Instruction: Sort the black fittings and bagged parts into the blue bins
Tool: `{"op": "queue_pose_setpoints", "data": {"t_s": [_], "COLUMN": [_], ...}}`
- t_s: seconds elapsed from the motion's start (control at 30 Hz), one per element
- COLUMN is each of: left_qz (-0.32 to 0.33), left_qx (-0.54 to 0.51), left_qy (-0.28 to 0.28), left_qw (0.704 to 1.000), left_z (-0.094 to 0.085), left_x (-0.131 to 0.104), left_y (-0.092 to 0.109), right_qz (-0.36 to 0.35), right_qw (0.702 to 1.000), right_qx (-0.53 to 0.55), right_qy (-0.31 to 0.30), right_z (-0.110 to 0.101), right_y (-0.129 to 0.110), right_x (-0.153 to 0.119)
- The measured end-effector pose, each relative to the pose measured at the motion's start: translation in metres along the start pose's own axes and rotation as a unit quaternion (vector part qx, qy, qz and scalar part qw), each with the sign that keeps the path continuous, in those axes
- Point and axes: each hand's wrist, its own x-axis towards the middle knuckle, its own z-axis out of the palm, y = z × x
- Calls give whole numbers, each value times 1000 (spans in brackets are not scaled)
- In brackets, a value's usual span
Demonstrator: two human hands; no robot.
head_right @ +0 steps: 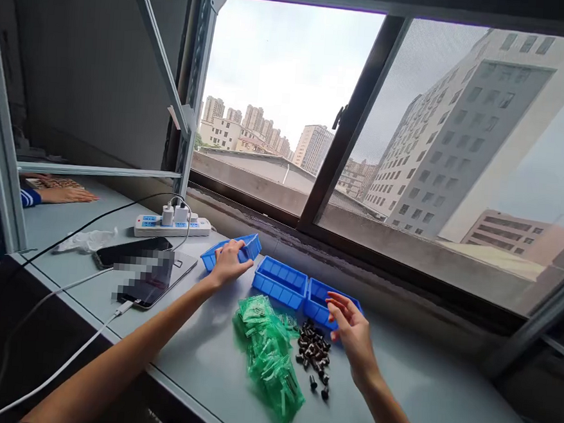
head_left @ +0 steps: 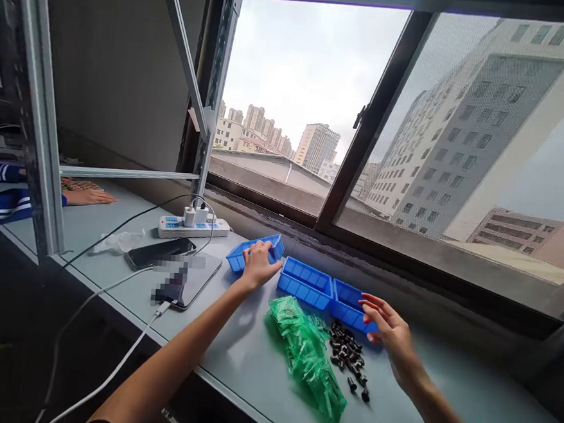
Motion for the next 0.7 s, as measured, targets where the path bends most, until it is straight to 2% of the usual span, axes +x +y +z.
{"op": "queue_pose_setpoints", "data": {"t_s": [0.1, 0.2, 0.23, 0.37, 0.57, 0.7], "left_qz": [17, 80, 95, 140, 187, 154], "left_qx": [-100, -196, -219, -262, -240, -268], "left_qy": [10, 18, 19, 14, -44, -48], "left_qw": [995, 977, 971, 955, 952, 950], "left_z": [-9, -14, -14, -18, -24, -17], "left_x": [-24, -60, -72, -106, -116, -110], "left_y": [3, -3, -7, -19, -35, -54], "right_qz": [96, 167, 178, 152, 147, -18], "right_qw": [978, 926, 915, 931, 951, 978], "right_qx": [122, 197, 214, 228, 180, 112], "right_qy": [-136, -275, -294, -242, -205, -175], "right_z": [26, 53, 61, 88, 110, 120], "right_y": [-32, -53, -56, -63, -66, -65], "right_x": [-16, -32, -37, -48, -52, -49]}}
